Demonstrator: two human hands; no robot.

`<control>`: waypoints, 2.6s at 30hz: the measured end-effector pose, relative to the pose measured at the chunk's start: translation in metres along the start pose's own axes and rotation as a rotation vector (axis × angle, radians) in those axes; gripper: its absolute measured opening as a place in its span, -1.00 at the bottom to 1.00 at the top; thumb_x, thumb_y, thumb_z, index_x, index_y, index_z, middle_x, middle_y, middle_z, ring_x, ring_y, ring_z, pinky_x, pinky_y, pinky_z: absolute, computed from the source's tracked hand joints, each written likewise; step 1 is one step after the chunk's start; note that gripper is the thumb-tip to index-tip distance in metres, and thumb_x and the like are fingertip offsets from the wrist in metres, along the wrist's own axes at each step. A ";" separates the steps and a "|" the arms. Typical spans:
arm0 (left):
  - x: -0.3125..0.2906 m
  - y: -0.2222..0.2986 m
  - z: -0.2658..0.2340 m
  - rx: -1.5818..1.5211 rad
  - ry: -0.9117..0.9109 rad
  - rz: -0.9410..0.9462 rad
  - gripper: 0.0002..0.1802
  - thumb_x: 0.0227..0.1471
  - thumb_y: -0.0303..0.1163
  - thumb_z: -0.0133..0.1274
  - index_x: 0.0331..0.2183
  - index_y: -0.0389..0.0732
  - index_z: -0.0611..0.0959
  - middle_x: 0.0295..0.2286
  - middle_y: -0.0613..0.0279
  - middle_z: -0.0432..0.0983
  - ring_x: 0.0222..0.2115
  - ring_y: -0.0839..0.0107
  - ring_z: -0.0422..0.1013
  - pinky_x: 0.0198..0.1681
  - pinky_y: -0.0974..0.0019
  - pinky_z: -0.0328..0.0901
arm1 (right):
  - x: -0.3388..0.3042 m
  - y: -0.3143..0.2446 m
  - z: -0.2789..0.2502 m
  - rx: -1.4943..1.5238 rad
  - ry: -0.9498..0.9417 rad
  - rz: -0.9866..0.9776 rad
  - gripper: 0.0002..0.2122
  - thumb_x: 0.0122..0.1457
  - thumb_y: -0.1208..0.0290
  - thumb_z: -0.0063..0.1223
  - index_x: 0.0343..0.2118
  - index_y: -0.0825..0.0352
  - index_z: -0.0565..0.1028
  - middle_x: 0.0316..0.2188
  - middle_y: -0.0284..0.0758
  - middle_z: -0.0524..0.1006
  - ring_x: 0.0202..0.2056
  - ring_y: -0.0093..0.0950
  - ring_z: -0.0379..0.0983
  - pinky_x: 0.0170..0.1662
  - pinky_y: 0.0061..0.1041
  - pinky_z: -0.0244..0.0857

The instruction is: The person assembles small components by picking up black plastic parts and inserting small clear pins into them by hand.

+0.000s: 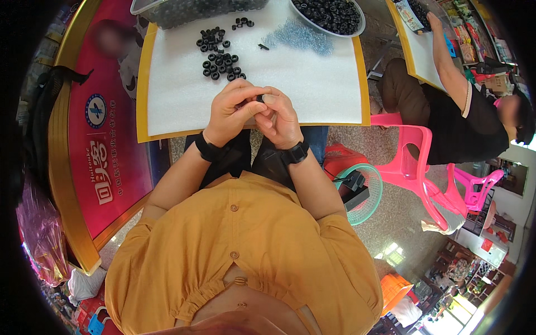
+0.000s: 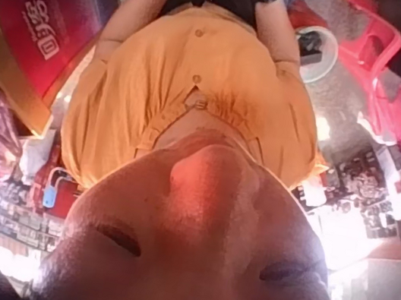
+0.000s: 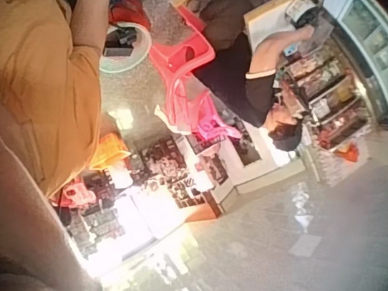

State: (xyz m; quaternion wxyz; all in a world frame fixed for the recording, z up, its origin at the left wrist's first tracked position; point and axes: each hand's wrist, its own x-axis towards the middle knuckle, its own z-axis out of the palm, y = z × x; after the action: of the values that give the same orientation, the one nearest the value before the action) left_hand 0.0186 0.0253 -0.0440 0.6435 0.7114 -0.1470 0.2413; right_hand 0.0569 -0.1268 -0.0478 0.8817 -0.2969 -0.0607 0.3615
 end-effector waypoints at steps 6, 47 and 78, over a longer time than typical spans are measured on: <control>0.002 0.003 0.001 0.022 -0.009 0.019 -0.68 -0.05 -0.53 0.26 -0.16 -0.25 0.71 -0.43 0.27 0.45 -0.42 0.46 0.37 -0.35 0.45 0.25 | -0.002 -0.001 -0.002 0.043 -0.019 -0.003 -0.78 0.23 0.34 0.01 -0.22 0.43 0.45 -0.54 -0.37 0.45 -0.72 -0.69 0.25 -0.79 -0.74 -0.02; 0.005 0.003 0.000 -0.119 -0.010 -0.168 -0.63 -0.01 -0.36 0.31 -0.11 -0.18 0.68 -0.37 0.32 0.45 -0.54 0.60 0.28 -0.43 0.50 0.25 | 0.199 -0.048 0.037 -2.114 -0.214 -0.560 -0.72 0.10 0.46 0.03 -0.11 0.22 0.58 -0.26 -0.22 0.53 -0.24 -0.21 0.52 -0.13 -0.29 0.41; 0.002 -0.006 0.001 -0.157 0.119 -0.265 -0.70 0.23 -0.39 0.05 -0.02 -0.24 0.61 -0.32 0.31 0.51 -0.56 0.62 0.32 -0.50 0.53 0.25 | 0.157 -0.062 0.052 -1.941 -0.128 -0.320 -0.74 0.03 0.28 0.12 -0.25 0.30 0.59 -0.34 -0.28 0.60 -0.36 -0.32 0.54 -0.26 -0.38 0.42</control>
State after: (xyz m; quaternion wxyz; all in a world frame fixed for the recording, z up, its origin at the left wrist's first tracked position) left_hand 0.0235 0.0254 -0.0477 0.7310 0.6564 -0.0320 0.1838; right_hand 0.1916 -0.0309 0.0128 0.2888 -0.8600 -0.4180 0.0467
